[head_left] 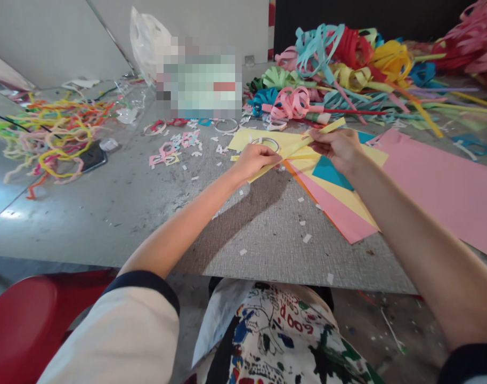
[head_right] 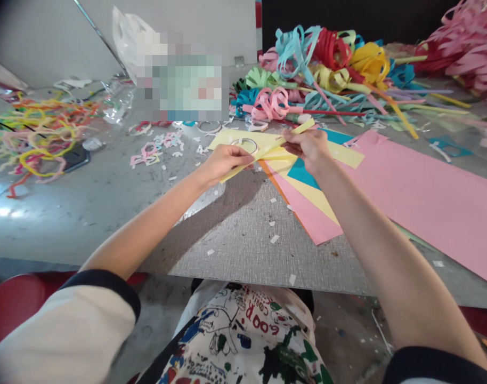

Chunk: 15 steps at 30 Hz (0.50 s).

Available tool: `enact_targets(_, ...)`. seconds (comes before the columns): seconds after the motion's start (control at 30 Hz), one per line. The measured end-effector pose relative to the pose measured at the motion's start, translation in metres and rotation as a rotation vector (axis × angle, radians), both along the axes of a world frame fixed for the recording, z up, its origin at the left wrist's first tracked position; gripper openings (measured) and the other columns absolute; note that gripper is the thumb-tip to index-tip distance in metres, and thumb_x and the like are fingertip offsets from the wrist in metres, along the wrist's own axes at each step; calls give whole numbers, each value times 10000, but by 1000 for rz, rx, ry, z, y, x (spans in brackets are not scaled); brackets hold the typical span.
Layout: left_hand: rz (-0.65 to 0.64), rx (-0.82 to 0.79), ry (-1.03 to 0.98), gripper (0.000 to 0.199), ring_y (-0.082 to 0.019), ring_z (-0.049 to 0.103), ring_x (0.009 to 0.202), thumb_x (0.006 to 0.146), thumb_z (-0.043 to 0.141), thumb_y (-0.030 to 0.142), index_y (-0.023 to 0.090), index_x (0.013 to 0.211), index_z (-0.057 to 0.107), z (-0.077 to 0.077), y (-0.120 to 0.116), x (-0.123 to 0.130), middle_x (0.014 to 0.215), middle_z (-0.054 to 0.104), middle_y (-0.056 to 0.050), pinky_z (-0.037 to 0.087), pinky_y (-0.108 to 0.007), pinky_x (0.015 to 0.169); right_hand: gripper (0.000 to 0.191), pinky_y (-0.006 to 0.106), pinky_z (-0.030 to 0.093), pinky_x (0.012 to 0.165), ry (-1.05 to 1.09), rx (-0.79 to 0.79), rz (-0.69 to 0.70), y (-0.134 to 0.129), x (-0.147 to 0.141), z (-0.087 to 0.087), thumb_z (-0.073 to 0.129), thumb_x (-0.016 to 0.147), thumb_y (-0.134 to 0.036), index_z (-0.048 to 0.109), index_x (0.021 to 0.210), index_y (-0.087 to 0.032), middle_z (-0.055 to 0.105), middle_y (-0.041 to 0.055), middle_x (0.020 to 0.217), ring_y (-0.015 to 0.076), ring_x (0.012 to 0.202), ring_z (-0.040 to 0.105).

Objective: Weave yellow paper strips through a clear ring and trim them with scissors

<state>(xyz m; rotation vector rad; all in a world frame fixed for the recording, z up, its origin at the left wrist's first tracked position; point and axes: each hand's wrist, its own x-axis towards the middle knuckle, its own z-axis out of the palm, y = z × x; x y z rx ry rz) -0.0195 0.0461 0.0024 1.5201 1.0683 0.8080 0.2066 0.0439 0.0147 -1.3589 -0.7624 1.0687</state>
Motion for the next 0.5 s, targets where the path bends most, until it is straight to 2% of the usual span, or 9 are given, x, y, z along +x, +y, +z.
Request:
enact_targets(0.2, -13, -30, 63, 181, -147, 643, 707, 830, 848, 252, 195, 677, 772, 13, -4, 0, 731, 743, -57, 517, -304, 741, 201, 197, 635, 761, -12, -10, 44, 0, 1, -1, 758, 931, -23, 761, 798, -175, 815, 42, 828, 106, 732, 728)
enact_targets(0.3, -18, -38, 37, 208, -154, 669, 745, 847, 867, 307, 194, 699, 775, 17, -2, 5, 745, 735, -55, 529, -304, 768, 205, 200, 637, 779, -9, -5, 82, -5, -5, -1, 775, 916, -15, 757, 784, -171, 813, 40, 854, 105, 736, 735)
enact_targets(0.4, -28, -24, -10, 205, -150, 685, 767, 859, 871, 320, 182, 734, 785, 17, -1, 14, 787, 751, -56, 539, -304, 796, 186, 216, 656, 805, -32, -3, 133, -8, -11, -1, 834, 888, -54, 756, 774, -179, 805, 28, 837, 111, 719, 740)
enact_targets(0.5, -3, 6, -12, 177, -146, 678, 748, 850, 866, 257, 172, 719, 783, 14, 3, 22, 749, 741, -46, 539, -305, 786, 179, 223, 655, 807, -39, -14, 174, -9, -15, 3, 782, 979, -150, 771, 804, -183, 811, 42, 820, 127, 749, 759)
